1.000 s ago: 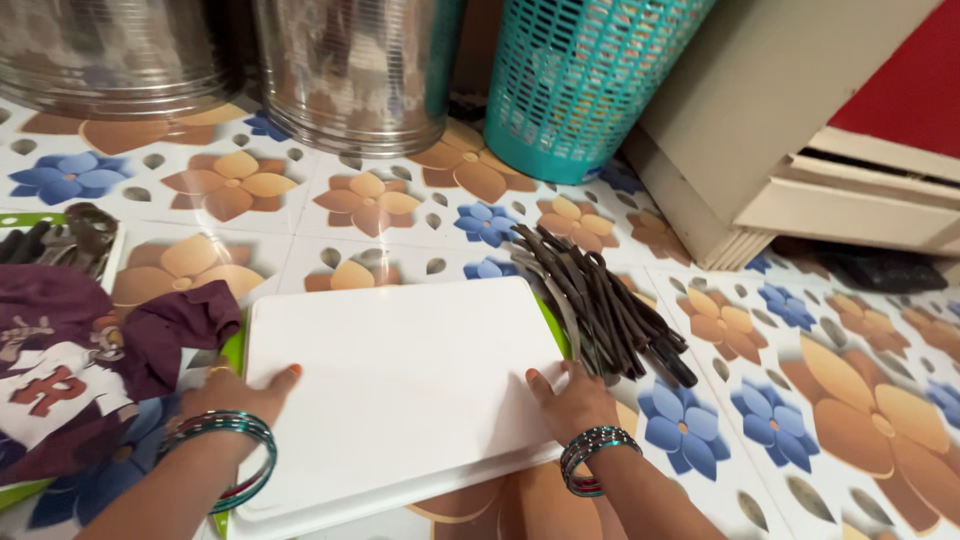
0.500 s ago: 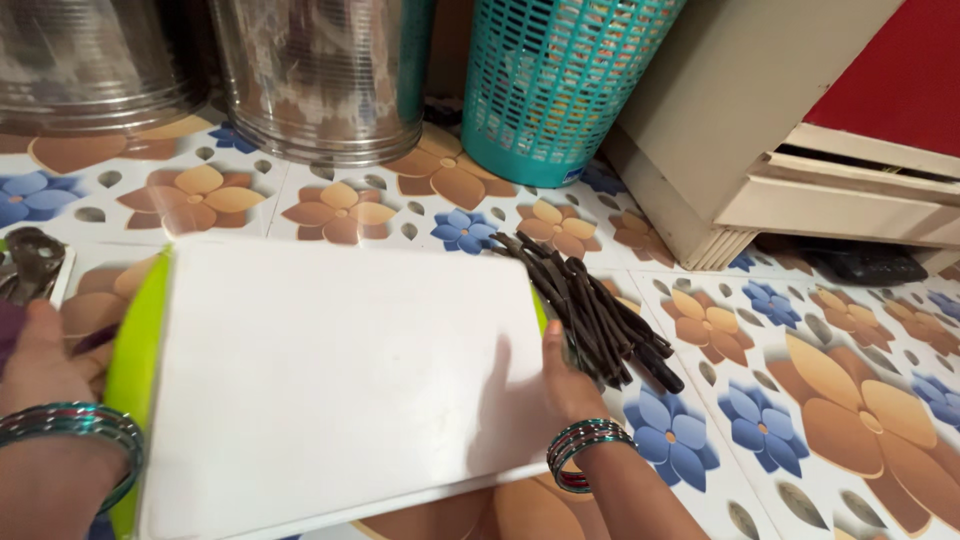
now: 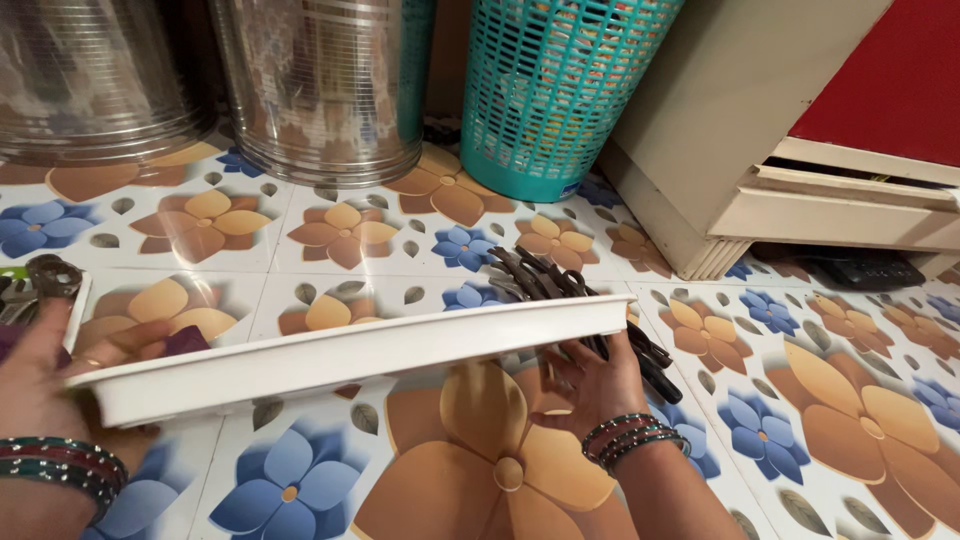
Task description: The person sorts various metal tools, including wrenches and rods, into plastic trays on the floor and wipes them with a purple cloth.
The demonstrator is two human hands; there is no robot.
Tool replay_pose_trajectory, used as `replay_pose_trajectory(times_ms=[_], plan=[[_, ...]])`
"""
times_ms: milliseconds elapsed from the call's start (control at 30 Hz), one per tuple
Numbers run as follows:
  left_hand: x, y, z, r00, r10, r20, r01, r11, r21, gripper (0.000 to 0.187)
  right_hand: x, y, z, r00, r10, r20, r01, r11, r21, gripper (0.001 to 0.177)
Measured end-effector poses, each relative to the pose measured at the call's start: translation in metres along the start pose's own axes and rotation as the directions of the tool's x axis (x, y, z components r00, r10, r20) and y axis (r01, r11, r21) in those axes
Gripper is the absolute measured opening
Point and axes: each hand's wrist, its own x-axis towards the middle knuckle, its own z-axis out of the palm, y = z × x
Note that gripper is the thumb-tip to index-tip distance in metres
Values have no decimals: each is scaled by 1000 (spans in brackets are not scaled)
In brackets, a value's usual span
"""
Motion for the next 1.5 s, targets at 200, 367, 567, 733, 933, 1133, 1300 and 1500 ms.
replay_pose_trajectory(times_ms=[200,367,567,733,933,1133,1300,1500], plan=[[81,-19,-45,988,-142,67,124,967,223,45,-21,-6,-1,998,24,61,-40,960,277,96],[200,-50,-123,973,-216,82,165,898,409,66,-18,-12,-9,992,70,105,-85,986,146,66],[300,-91,-194,990,20,138,-129,506,853,83,42,28,-22,989,129,-77,-131,991,-17,32],[277,-123,-194,978,159,133,-153,119,981,80,91,60,-44,950,-259,-172,-80,332,-940,49],[189,-125,-131,958,229,174,-110,-265,958,84,113,77,-55,929,-370,-6,64,178,-982,43],[57,-149,-15,862,183,473,-357,-443,822,88,65,40,-22,916,-381,-124,10,329,-944,31],[-9,-185,78,788,105,606,-533,-376,758,84,67,4,-46,790,-613,-15,142,206,-968,30],[-32,-198,151,820,-34,571,-567,-184,803,86,94,-18,-81,736,-676,-27,59,104,-993,51]])
